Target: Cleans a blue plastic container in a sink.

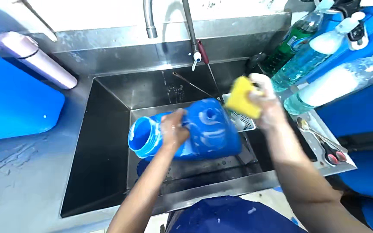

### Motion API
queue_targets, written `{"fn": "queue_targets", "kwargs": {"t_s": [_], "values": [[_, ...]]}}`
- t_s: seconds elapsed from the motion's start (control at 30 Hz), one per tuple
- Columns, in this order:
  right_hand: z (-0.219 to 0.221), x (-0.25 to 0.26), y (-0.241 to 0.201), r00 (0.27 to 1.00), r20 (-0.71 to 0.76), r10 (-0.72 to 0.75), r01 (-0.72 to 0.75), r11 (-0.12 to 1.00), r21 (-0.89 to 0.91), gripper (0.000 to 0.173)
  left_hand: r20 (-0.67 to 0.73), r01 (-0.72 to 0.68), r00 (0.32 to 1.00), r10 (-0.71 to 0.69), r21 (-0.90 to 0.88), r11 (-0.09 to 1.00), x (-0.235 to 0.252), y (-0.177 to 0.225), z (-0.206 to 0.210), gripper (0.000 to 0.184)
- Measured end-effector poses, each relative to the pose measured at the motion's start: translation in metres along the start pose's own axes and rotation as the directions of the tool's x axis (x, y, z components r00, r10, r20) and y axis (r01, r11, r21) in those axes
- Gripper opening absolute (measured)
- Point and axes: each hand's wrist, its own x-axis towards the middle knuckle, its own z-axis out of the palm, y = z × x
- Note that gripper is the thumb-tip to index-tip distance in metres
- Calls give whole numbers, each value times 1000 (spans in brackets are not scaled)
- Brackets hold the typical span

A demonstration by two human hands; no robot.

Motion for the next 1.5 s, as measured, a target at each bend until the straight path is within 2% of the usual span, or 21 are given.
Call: {"fn": "queue_targets", "kwargs": {"t_s": [0.07,0.13,0.17,0.23,0.3,0.4,0.5,0.57,0.63,0.7,0.73,0.83,0.93,1.03,1.13,1.17,1.23,1.3,1.37,1.43,1.5], "values": [[66,-9,16,961,134,-241,270,922,-278,47,-118,67,989,-91,-194,979,-17,-45,3,31],[94,-5,66,884,279,-375,465,647,-604,37,25,245,967,-252,-355,902,-46,-92,6,56],[80,3,94,910,305,-281,414,563,-716,32,133,373,927,-350,-395,839,-59,-112,-3,75],[27,28,126,982,128,140,40,507,-861,36,270,579,813,-516,-469,667,-74,-143,-24,97],[17,45,138,946,-19,324,-167,435,-885,43,285,616,773,-567,-554,560,-77,-158,-24,91],[159,-20,142,938,329,114,234,491,-839,60,236,599,780,-580,-550,582,-71,-171,-19,68],[247,-63,139,786,617,-34,473,675,-566,60,297,570,822,-486,-428,701,-74,-191,-23,64],[193,-37,136,898,438,-33,379,563,-735,47,347,585,808,-475,-386,713,-75,-187,-28,61],[89,12,137,977,64,201,-24,408,-913,49,364,609,791,-492,-384,694,-72,-181,-27,64],[26,55,140,880,-294,373,-411,289,-865,57,372,609,791,-486,-390,691,-70,-180,-23,69],[35,57,141,862,-316,397,-435,258,-863,58,378,616,784,-492,-387,686,-70,-180,-22,70],[187,-9,141,966,188,176,82,483,-872,48,373,614,782,-500,-326,718,-70,-184,-23,67],[260,-49,141,820,570,-52,443,690,-573,41,357,544,815,-457,-199,815,-82,-194,-28,68],[133,18,128,942,262,209,114,535,-837,45,283,537,841,-462,-320,781,-80,-201,-16,79],[16,101,144,842,-183,508,-374,305,-876,57,164,486,866,-472,-492,722,-66,-211,12,83],[24,101,150,869,-157,469,-331,314,-890,56,152,493,859,-489,-506,708,-57,-211,14,78],[106,71,147,972,133,192,29,464,-885,44,195,553,826,-529,-462,693,-23,-206,0,58],[194,23,147,895,400,-199,425,655,-624,32,298,678,734,-611,-375,632,10,-199,-16,51],[217,1,173,820,451,-352,548,708,-445,31,308,779,623,-720,-334,531,42,-205,-18,53],[168,22,227,921,334,-198,372,697,-613,32,232,816,568,-790,-282,505,36,-226,-9,55],[87,67,273,949,161,272,-70,679,-731,49,196,845,527,-827,-231,483,-13,-227,-10,59]]}}
